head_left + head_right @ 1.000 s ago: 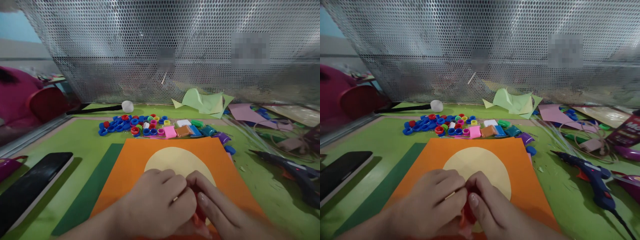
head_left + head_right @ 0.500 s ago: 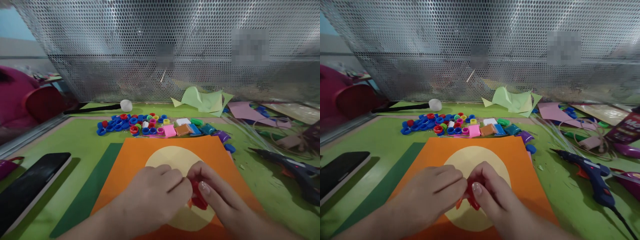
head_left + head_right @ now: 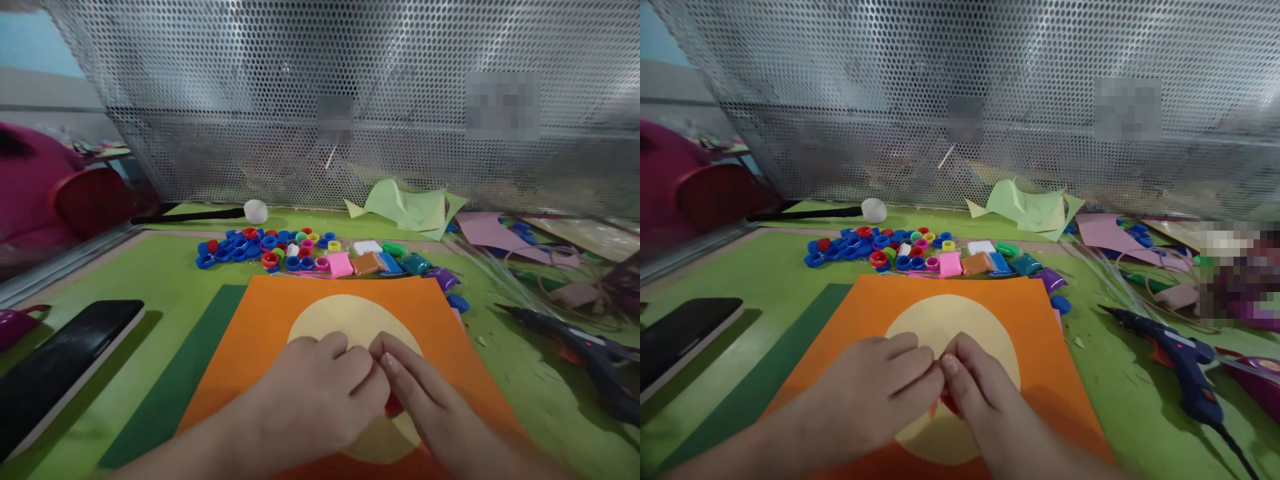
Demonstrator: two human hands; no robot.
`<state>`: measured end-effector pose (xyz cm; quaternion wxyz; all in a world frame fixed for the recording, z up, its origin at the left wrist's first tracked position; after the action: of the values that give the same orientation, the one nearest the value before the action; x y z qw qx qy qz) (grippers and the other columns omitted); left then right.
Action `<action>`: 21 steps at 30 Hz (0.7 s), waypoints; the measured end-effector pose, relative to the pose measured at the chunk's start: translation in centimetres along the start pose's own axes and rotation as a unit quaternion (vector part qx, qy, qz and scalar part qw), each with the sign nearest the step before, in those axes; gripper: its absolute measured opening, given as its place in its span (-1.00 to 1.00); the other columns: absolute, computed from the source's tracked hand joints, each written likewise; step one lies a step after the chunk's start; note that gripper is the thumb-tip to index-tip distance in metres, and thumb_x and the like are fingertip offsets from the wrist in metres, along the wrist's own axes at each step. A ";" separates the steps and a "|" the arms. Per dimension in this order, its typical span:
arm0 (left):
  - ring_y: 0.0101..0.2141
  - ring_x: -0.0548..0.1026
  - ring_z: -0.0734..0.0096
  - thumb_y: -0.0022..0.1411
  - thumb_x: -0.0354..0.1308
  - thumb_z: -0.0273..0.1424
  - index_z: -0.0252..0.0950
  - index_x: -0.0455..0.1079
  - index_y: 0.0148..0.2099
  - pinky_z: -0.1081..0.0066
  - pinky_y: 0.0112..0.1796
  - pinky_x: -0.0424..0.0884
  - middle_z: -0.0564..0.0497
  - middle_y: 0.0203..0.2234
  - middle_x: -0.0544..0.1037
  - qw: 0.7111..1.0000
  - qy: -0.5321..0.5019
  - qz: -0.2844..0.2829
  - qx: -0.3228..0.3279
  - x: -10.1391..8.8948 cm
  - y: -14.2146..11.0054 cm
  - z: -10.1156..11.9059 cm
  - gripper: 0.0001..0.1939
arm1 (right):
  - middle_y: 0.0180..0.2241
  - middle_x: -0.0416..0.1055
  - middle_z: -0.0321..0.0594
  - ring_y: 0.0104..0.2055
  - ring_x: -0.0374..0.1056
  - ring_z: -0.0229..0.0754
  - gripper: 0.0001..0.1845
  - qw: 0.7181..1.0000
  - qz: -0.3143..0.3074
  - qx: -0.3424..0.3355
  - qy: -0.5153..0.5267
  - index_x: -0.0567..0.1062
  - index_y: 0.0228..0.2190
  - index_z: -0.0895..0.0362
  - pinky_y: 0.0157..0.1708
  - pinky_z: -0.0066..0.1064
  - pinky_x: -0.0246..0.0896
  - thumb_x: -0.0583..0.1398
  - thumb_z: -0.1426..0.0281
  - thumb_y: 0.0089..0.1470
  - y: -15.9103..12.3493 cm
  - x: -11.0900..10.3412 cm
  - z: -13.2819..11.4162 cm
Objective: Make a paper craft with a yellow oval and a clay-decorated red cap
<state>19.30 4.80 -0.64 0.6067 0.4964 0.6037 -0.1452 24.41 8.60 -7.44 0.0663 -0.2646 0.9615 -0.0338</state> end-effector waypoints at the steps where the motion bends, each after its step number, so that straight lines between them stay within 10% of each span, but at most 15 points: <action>1: -0.63 0.22 0.40 0.19 -0.09 -0.56 -0.30 0.24 -0.37 0.40 -0.72 0.04 0.10 -0.62 0.31 1.000 -0.008 -0.002 0.004 0.0 0.0 0.1 -0.86 | -0.58 0.07 -0.39 -0.53 0.03 -0.32 -0.60 1.000 0.023 0.000 0.007 0.19 -0.52 0.10 -0.49 -0.51 0.04 -0.04 0.05 0.13 -0.1 -0.2 0.0; 10: -0.67 0.10 0.51 0.24 -0.18 -0.60 -0.31 0.24 -0.56 0.44 -0.64 0.08 0.12 -0.70 0.27 0.984 -0.124 0.101 0.074 -2.6 0.0 0.4 -0.64 | -0.60 0.21 -0.28 -0.56 0.13 -0.23 -0.53 0.998 0.016 -0.003 0.058 0.24 -0.56 0.03 -0.53 -0.43 0.19 -0.02 -0.10 0.01 -1.4 0.8 -1.4; 21: -0.55 0.25 0.54 0.31 -0.25 -0.50 -0.31 0.24 -0.47 0.54 -0.54 0.19 0.09 -0.57 0.36 0.957 -0.270 0.090 -0.053 -1.7 -0.5 -1.9 -0.66 | -0.52 0.17 -0.30 -0.49 0.09 -0.25 -0.58 0.998 -0.020 -0.037 0.050 0.27 -0.39 0.06 -0.42 -0.40 0.15 -0.13 0.01 0.14 -1.3 1.0 -0.4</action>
<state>17.44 5.32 1.10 0.7829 0.4580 0.3774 -0.1868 24.20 6.99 -7.02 0.0073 -0.2840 0.9587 -0.0128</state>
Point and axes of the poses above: each hand's wrist, its own y-axis towards the middle knuckle, its own x-axis out of the palm, z = x × y, the point moved 9 cm from there along y, towards the middle knuckle
